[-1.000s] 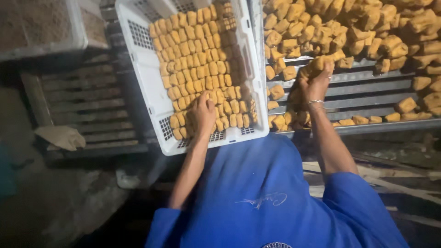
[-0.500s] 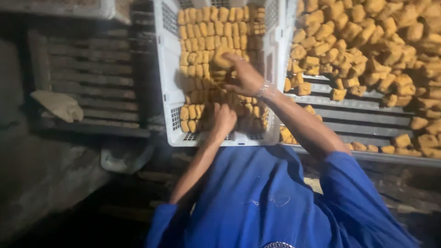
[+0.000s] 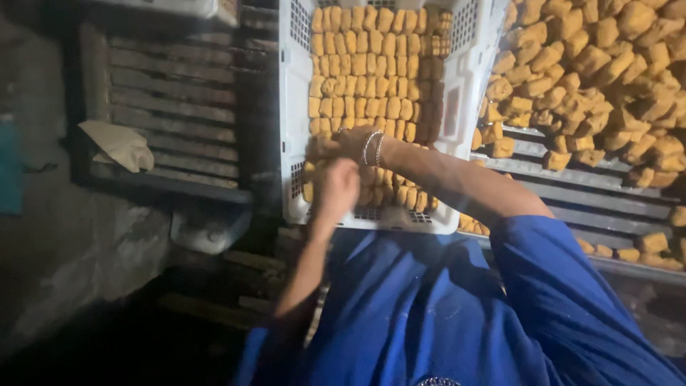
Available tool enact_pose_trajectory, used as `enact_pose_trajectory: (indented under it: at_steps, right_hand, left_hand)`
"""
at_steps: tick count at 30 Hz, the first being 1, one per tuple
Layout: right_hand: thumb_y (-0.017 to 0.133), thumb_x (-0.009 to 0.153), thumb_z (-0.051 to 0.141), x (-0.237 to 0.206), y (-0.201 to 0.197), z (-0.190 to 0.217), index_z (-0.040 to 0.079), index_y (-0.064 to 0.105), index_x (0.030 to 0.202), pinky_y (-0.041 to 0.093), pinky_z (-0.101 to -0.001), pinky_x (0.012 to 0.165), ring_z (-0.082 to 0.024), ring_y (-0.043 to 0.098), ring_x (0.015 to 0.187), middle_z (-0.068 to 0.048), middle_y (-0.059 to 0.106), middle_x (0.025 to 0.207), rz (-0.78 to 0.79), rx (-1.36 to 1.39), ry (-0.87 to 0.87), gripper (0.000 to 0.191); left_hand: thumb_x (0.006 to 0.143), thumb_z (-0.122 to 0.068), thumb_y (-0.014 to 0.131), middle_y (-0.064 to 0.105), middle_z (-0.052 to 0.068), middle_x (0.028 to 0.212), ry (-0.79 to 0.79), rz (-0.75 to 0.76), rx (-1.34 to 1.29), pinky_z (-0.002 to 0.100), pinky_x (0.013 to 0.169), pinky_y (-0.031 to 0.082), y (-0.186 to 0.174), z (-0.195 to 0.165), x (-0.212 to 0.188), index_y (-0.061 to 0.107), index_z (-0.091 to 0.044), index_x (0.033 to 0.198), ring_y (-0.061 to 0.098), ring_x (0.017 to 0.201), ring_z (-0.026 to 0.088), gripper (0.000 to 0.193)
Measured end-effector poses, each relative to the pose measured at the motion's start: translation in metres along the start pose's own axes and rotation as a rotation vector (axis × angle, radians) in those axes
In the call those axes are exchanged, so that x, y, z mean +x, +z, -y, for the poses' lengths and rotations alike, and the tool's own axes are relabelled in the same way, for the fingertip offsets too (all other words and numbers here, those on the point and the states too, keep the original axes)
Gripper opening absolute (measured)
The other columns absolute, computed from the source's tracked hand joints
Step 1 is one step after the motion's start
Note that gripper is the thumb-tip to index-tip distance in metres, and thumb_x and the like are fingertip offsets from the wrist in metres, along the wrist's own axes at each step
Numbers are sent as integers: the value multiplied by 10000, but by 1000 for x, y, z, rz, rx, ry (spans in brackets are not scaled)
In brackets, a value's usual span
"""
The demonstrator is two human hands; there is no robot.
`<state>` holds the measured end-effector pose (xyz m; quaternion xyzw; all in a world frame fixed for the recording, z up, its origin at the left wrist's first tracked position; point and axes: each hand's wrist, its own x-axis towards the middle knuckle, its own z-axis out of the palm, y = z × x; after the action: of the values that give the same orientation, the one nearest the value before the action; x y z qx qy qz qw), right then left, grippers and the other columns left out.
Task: The person picks up pieces of tofu from metal drying racks and arranges them in neat rows inside a white plastic crate, occasionally steadying the crate with one hand while placing pieces with the other. The crate gradually fills with orderly rows of tofu as loose pieces are cleared from the racks.
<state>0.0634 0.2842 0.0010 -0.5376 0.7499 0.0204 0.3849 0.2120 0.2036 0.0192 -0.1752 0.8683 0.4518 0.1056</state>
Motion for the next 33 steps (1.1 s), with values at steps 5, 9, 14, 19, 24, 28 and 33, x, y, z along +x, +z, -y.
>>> enact_pose_trajectory:
  at_steps: [5, 9, 14, 19, 24, 28, 33]
  right_hand:
    - [579, 987, 276, -2, -3, 5, 180, 655, 1275, 601, -466, 808, -333, 731, 1027, -119, 721, 1179, -194, 53, -51, 313]
    - [599, 1013, 346, -20, -15, -15, 231, 675, 1285, 569, -458, 896, -359, 693, 1081, -168, 694, 1207, -65, 107, 9, 305]
    - [716, 893, 194, -107, -17, -50, 102, 460, 1496, 548, -434, 915, -310, 716, 1023, -141, 714, 1254, -647, 598, 22, 662]
    - [671, 1015, 108, -241, 42, -95, 39, 527, 1461, 568, -282, 840, -154, 682, 971, -97, 713, 1181, -1242, 971, 310, 474]
    - [678, 1018, 48, -312, 170, -112, 7, 682, 1209, 577, -333, 854, -193, 708, 953, -114, 736, 1054, -1485, 815, 701, 196]
    - [803, 864, 152, -293, 263, -85, 23, 690, 1132, 538, -510, 795, -438, 667, 921, -239, 698, 1019, -1022, 582, 1035, 318]
    - [817, 793, 125, -262, 309, -34, 36, 615, 1050, 532, -518, 802, -439, 654, 922, -218, 666, 995, -1070, 678, 1125, 339]
  left_hand:
    - [996, -339, 574, 644, 329, 1188, -35, -51, 203, 555, 927, 487, -44, -2, 70, 613, -3, 1266, 609, 1106, 490, 433]
    - [923, -237, 557, 611, 345, 1210, 21, -12, 436, 568, 888, 498, -46, 3, 83, 558, -8, 1325, 611, 1080, 513, 463]
    - [831, -109, 536, 571, 365, 1238, 114, 22, 560, 586, 838, 512, -39, 29, 67, 488, -15, 1398, 614, 1048, 541, 577]
    - [992, -88, 474, 593, 313, 1265, 200, 137, 655, 572, 852, 527, -61, 32, 72, 545, -6, 1335, 629, 1058, 512, 359]
    - [998, -167, 514, 673, 238, 1185, 262, 127, 780, 542, 861, 544, -74, -7, 80, 654, 3, 1191, 663, 1043, 442, 293]
    - [1030, -344, 540, 701, 219, 1079, 344, 193, 698, 551, 818, 525, -57, -37, 76, 694, -18, 1098, 659, 988, 437, 367]
    - [1020, -424, 552, 706, 207, 1055, 265, 248, 733, 554, 818, 520, -54, -40, 74, 709, -63, 1093, 659, 994, 437, 400]
